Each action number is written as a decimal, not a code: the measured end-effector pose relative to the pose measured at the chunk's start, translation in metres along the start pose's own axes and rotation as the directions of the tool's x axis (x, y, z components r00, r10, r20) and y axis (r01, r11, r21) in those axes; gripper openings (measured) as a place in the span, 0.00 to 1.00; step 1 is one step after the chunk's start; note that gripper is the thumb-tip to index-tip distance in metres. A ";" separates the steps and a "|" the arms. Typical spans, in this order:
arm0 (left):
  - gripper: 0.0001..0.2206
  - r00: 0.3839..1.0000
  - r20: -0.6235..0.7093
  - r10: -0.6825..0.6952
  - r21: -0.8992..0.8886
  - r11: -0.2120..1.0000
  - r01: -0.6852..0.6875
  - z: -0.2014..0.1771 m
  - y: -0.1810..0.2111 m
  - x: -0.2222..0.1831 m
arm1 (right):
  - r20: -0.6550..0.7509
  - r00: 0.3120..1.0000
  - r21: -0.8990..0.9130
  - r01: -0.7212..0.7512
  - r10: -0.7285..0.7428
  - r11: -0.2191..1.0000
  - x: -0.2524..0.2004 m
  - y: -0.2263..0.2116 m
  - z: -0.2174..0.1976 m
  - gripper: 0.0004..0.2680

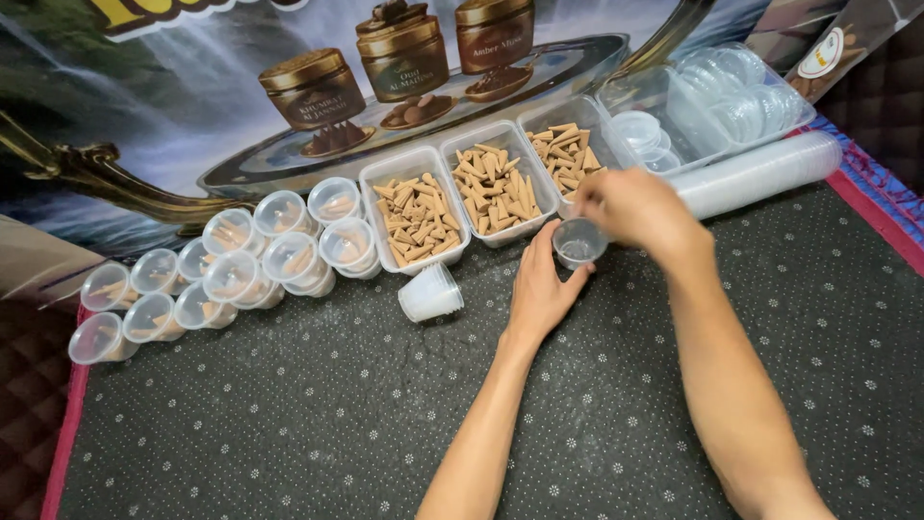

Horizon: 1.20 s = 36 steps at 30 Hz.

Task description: The person picks up incense cones from containers and places them into small plastic cups by hand, then fits lids onto the cups.

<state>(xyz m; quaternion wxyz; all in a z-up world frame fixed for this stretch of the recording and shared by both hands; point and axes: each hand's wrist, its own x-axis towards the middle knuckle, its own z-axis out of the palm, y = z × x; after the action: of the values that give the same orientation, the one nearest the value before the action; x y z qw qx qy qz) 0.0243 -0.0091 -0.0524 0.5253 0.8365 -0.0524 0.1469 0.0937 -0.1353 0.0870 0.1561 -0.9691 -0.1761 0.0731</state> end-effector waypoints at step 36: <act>0.35 0.998 -0.053 0.041 0.004 0.999 -0.041 -0.003 0.002 0.002 | -0.395 0.917 -0.398 -0.220 0.050 0.891 0.158 0.104 0.093 0.06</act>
<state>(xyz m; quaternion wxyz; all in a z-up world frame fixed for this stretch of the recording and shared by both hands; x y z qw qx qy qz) 0.0255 -0.0072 -0.0493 0.5221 0.8319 -0.0554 0.1799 0.2549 -0.1446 -0.0481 -0.0387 -0.9852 -0.0859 -0.1434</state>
